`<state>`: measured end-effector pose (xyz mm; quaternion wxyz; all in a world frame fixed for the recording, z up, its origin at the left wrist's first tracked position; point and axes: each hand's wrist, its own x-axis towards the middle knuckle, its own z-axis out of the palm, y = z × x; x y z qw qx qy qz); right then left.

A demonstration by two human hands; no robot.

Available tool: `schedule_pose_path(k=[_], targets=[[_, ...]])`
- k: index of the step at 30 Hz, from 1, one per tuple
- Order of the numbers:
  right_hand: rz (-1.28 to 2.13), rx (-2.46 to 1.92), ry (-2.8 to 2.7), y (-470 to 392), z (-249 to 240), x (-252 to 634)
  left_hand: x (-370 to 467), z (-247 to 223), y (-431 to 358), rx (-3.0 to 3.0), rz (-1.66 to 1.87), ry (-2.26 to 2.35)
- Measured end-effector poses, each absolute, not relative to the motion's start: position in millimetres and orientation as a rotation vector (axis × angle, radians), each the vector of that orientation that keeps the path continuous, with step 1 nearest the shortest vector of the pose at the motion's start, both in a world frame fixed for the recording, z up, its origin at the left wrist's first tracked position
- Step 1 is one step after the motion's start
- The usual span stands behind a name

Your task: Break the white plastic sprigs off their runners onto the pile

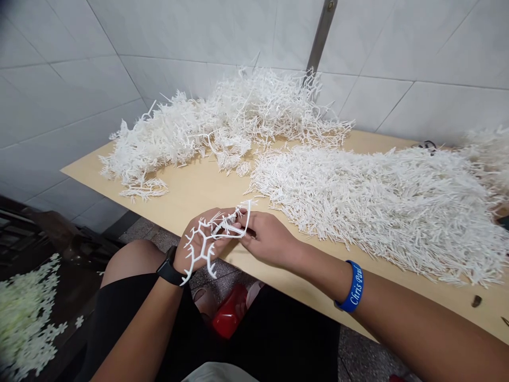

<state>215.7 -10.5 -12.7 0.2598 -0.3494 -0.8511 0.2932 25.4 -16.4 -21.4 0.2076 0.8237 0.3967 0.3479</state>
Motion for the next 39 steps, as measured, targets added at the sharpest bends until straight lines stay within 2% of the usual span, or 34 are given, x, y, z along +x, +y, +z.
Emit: schedule_pose_path(k=[39], targets=[[0.807,-0.958,-2.283,-10.6,-10.8,214.4,24.5,-20.5,-17.4,2.307,0.967,1.099]])
